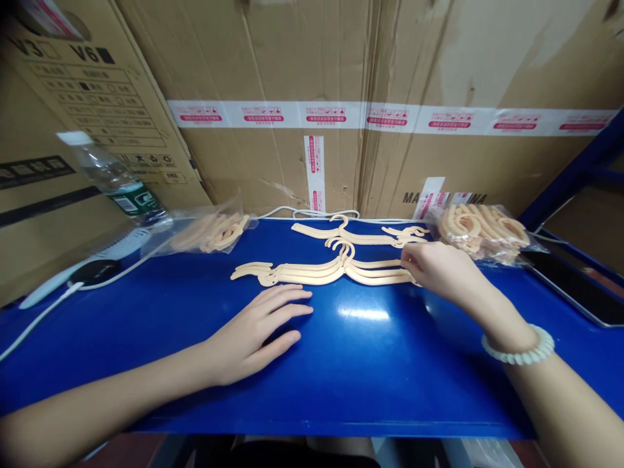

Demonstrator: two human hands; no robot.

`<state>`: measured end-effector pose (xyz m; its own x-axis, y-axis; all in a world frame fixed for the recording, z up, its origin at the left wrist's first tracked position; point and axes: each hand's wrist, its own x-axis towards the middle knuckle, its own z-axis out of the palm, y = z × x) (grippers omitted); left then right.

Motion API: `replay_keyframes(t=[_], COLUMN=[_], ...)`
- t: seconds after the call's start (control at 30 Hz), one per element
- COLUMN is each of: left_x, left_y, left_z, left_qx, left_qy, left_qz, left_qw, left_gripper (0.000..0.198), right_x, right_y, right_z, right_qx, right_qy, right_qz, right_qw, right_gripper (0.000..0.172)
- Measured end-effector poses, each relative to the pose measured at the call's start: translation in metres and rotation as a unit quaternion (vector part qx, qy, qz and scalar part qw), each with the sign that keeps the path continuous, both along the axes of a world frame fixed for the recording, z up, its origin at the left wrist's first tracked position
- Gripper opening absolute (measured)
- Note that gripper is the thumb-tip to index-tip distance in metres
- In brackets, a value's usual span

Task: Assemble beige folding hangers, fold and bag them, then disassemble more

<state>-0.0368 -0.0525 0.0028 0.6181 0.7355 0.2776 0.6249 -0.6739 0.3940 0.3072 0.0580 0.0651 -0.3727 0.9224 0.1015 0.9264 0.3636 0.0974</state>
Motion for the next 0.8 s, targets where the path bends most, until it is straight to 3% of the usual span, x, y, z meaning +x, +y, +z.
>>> replay_keyframes(t=[0.27,0.5,0.8], left_x=[0.0,-0.001,-0.002], left_y=[-0.001,0.0,0.001], left_z=[-0.004,-0.005,-0.007], left_qx=[-0.004,-0.006,0.005], left_qy=[-0.009,-0.01,-0.011], left_qz=[-0.001,-0.018,-0.035], left_qw=[1.0,1.0,0.999], left_gripper=[0.033,0.032,0.033], right_x=[0.019,0.036,0.044], right_y=[0.015,0.035,0.049], right_z=[0.007,-0.004,-0.013], right_qx=[0.094,0.181,0.154], right_qy=[0.053,0.07,0.068], right_qz=[-0.036,-0.053,-0.07], right_qw=[0.994,0.98,0.983], right_gripper=[0.03,0.024,0.025])
